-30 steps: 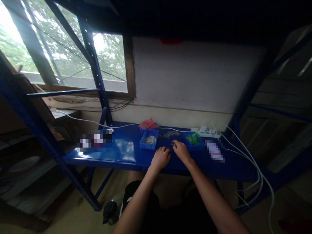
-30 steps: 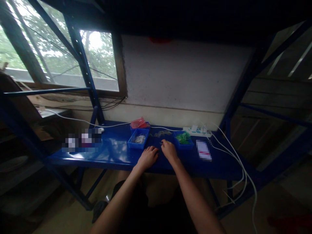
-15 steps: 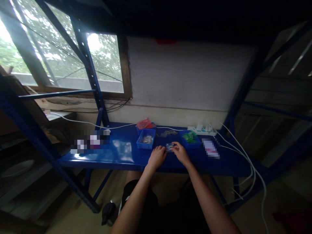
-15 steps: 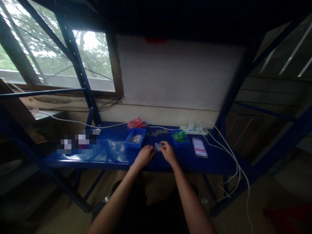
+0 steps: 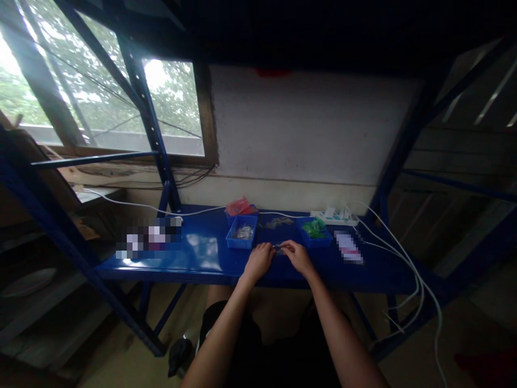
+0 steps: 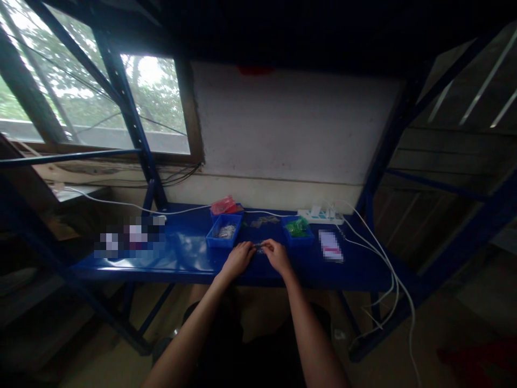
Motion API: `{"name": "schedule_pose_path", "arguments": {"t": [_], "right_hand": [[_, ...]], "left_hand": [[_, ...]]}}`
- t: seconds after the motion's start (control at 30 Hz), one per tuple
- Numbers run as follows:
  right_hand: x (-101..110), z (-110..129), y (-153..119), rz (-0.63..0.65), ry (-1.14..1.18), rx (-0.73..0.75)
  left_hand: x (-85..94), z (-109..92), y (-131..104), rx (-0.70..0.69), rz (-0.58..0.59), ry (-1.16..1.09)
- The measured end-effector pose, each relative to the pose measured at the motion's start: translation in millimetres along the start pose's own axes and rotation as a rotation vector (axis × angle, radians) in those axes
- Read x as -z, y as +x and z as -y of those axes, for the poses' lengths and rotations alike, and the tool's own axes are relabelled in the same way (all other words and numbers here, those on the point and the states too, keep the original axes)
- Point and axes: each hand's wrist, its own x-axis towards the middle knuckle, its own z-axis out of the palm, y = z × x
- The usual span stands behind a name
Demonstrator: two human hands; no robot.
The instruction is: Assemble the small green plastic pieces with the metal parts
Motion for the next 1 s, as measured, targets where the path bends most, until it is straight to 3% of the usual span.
{"name": "schedule_pose_path", "arguments": {"t": [0.53, 1.0], "right_hand": [[0.3, 5.5, -0.8, 0.013, -0.144, -0.002], [1.1, 1.8, 1.3, 0.053, -0.038, 0.006]], "left_hand": [[4.5, -4.0, -1.9, -0.008, 0.023, 0.006], [2.1, -1.7, -0.7, 0.0, 0.016, -0.039]]}}
